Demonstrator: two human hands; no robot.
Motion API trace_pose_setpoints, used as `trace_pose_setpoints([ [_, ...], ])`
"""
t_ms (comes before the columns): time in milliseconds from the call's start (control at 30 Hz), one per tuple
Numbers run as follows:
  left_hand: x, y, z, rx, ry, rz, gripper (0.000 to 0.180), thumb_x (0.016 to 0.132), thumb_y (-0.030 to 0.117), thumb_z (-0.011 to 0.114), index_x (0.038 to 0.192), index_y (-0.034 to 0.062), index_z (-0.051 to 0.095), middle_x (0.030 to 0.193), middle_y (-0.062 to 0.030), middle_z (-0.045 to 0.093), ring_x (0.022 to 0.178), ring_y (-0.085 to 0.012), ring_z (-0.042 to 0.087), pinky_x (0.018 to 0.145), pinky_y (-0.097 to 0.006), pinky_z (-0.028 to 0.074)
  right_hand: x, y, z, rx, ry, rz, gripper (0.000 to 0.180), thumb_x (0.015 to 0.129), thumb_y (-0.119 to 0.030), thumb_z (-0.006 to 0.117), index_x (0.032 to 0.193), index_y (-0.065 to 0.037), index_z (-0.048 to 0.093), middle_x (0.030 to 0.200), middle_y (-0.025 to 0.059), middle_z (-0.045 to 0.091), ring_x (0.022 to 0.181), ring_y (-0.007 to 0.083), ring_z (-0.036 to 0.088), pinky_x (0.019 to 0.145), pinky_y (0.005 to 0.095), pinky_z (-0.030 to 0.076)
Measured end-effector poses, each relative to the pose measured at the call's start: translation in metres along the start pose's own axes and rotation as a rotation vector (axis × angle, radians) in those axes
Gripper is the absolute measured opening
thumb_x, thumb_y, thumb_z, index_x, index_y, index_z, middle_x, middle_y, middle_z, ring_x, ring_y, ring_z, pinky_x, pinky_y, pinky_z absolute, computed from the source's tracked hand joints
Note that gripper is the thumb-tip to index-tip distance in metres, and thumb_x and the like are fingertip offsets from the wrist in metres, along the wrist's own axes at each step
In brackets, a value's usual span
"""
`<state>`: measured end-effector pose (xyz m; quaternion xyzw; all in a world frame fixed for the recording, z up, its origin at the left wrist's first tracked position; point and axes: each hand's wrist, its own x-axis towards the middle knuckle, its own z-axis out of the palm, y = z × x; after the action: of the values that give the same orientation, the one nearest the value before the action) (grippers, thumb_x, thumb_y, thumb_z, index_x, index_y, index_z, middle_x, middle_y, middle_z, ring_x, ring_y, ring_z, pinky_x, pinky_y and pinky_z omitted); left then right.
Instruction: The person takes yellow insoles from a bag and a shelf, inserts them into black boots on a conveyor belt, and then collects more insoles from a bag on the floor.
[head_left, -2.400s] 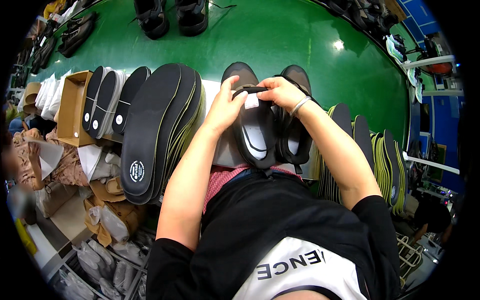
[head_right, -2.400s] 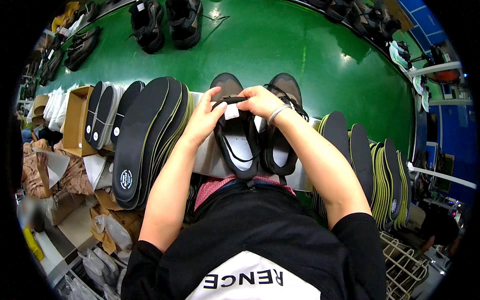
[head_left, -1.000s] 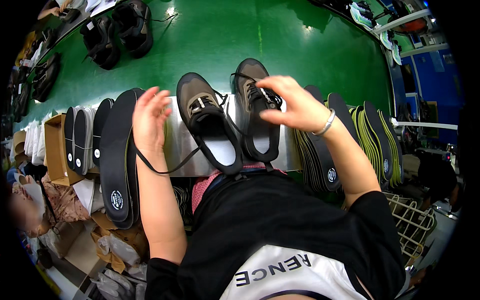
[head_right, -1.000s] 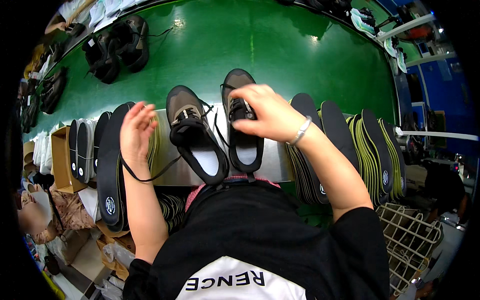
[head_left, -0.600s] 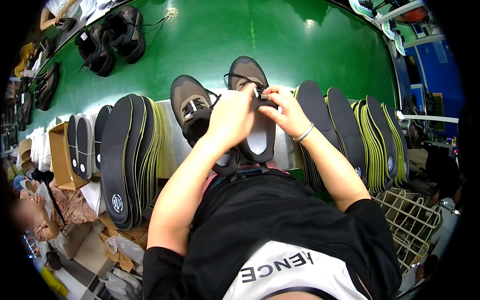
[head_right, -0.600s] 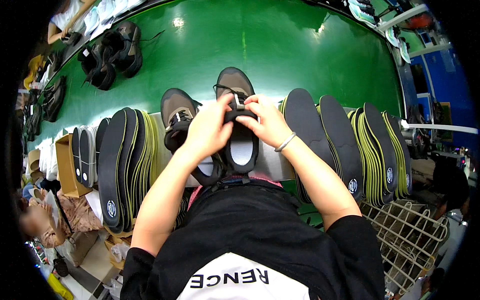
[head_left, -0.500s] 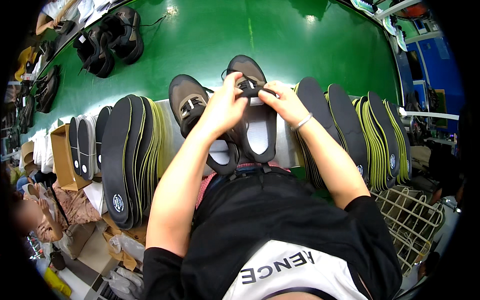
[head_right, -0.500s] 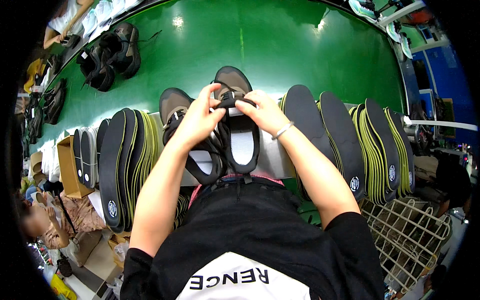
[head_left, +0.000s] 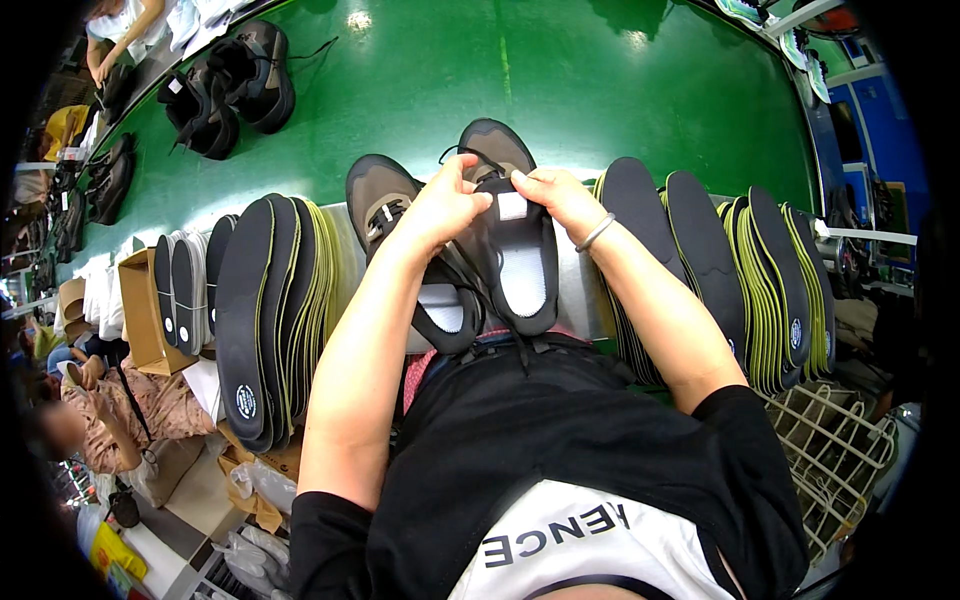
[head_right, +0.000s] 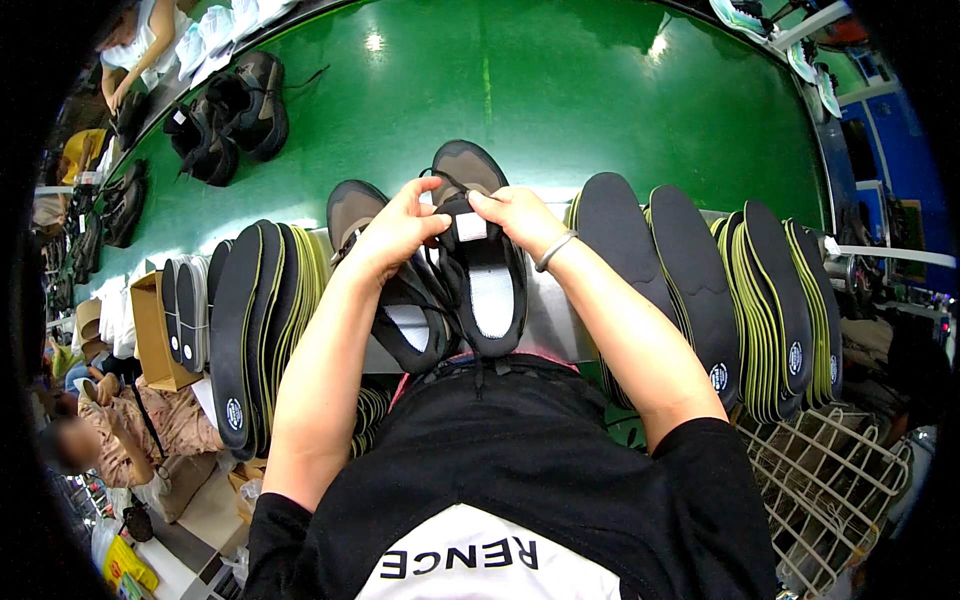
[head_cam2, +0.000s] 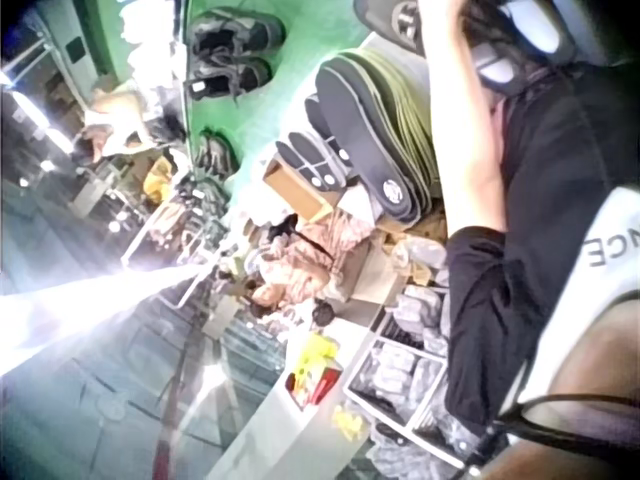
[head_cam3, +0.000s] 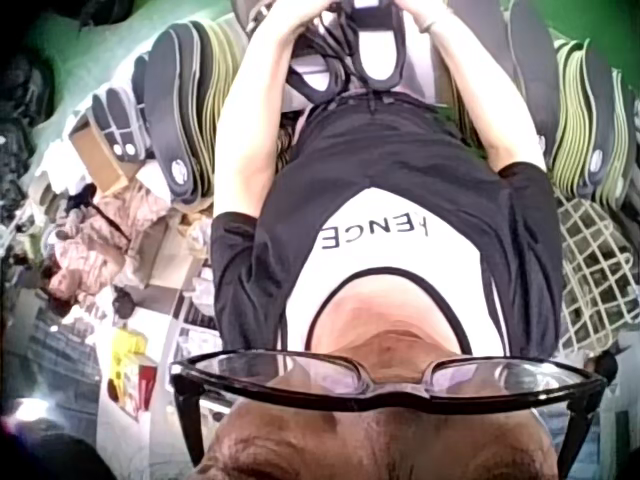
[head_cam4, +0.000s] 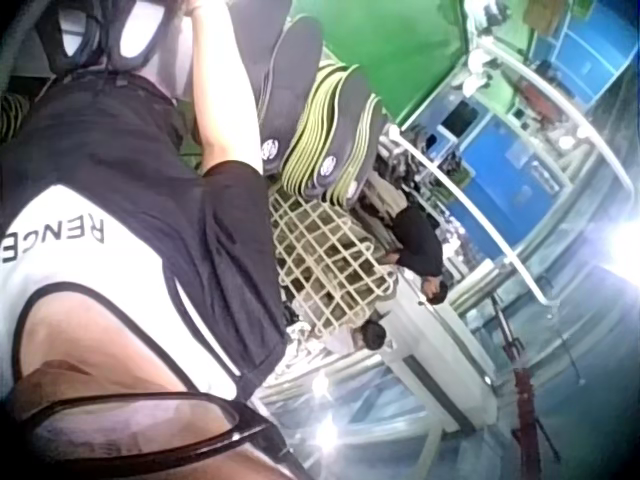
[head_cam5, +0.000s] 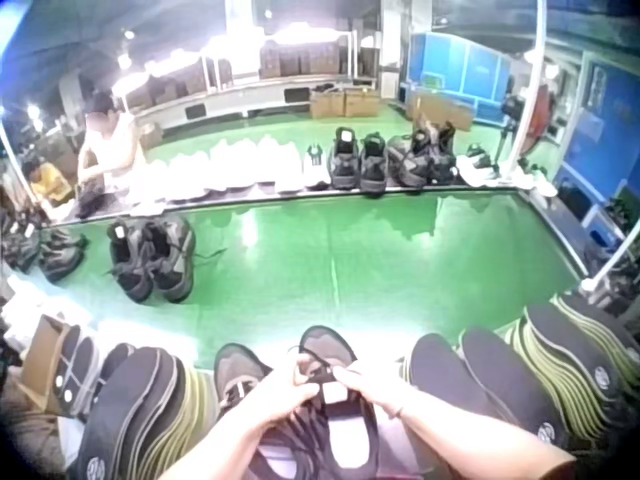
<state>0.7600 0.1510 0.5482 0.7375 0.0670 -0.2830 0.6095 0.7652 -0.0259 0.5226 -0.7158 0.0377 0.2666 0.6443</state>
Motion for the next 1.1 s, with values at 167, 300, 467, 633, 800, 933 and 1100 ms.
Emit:
trace_pose_setpoints([
  [167, -0.006, 0.004, -0.003, 0.031, 0.033, 0.03, 0.054, 0.073, 0.005, 0.054, 0.121, 0.0, 0.032, 0.075, -0.005, 0.054, 0.064, -0.0097, 0.049, 0.057, -0.021, 0.039, 0.003, -0.003, 0.005, -0.163, 0.044, -0.047, 0.039, 0.079, -0.037, 0.053, 0.065, -0.001, 0.054, 0.057, 0.001, 0.051, 0.053, 0.0075, 0.044, 0.048, 0.0256, 0.036],
  [300, -0.003, -0.006, 0.015, 0.092, 0.118, 0.399, 0.042, 0.076, 0.003, 0.047, 0.117, -0.0001, 0.037, 0.103, -0.0144, 0.053, 0.095, -0.0183, 0.052, 0.081, -0.028, 0.04, -0.008, -0.019, 0.01, -0.42, 0.272, -0.778, 0.026, 0.073, -0.024, 0.049, 0.066, 0.0, 0.055, 0.061, 0.0216, 0.052, 0.053, 0.03, 0.053, 0.049, 0.0385, 0.04],
  [467, -0.022, 0.003, 0.039, 0.472, 0.239, 0.529, 0.033, 0.081, 0.013, 0.047, 0.111, -0.0011, 0.046, 0.105, -0.0184, 0.053, 0.098, -0.0283, 0.051, 0.085, -0.033, 0.038, -0.066, -0.036, 0.001, -0.523, 0.423, -0.676, 0.031, 0.07, -0.025, 0.056, 0.09, -0.001, 0.052, 0.089, 0.0183, 0.051, 0.088, 0.0345, 0.048, 0.077, 0.0397, 0.04],
  [633, 0.01, -0.037, 0.015, 0.638, 0.242, 0.767, 0.041, 0.081, 0.024, 0.052, 0.11, -0.0043, 0.045, 0.103, -0.0215, 0.052, 0.096, -0.0316, 0.05, 0.081, -0.036, 0.04, -0.182, -0.041, -0.016, -0.639, 0.631, -0.659, 0.024, 0.078, -0.026, 0.052, 0.09, -0.005, 0.052, 0.089, 0.0107, 0.05, 0.086, 0.027, 0.048, 0.072, 0.0361, 0.04],
  [800, -0.025, 0.016, 0.036, 0.861, 0.273, 1.028, 0.04, 0.077, 0.029, 0.058, 0.101, -0.0022, 0.051, 0.096, -0.0209, 0.053, 0.086, -0.0324, 0.052, 0.078, -0.039, 0.041, -0.301, 0.053, -0.013, -0.735, 1.162, -0.293, 0.02, 0.077, -0.025, 0.05, 0.084, -0.007, 0.056, 0.082, 0.0084, 0.053, 0.08, 0.025, 0.05, 0.07, 0.0368, 0.042],
  [933, -0.087, 0.082, 0.089, 0.715, 0.188, 0.92, 0.044, 0.076, 0.025, 0.06, 0.109, -0.0004, 0.045, 0.107, -0.0222, 0.045, 0.095, -0.0336, 0.046, 0.084, -0.043, 0.037, -0.434, 0.093, 0.048, -0.635, 1.445, 0.194, 0.02, 0.077, -0.023, 0.048, 0.085, -0.007, 0.058, 0.085, 0.0106, 0.058, 0.082, 0.0269, 0.054, 0.072, 0.0382, 0.044],
  [1100, -0.136, 0.11, 0.162, 0.586, -0.002, 1.183, 0.034, 0.078, 0.012, 0.055, 0.108, -0.0009, 0.043, 0.106, -0.0197, 0.043, 0.095, -0.0306, 0.046, 0.084, -0.04, 0.038, -0.566, 0.127, 0.104, -0.542, 1.796, 0.597, 0.021, 0.078, -0.026, 0.049, 0.084, -0.007, 0.057, 0.08, 0.0113, 0.057, 0.075, 0.0284, 0.055, 0.067, 0.039, 0.045],
])
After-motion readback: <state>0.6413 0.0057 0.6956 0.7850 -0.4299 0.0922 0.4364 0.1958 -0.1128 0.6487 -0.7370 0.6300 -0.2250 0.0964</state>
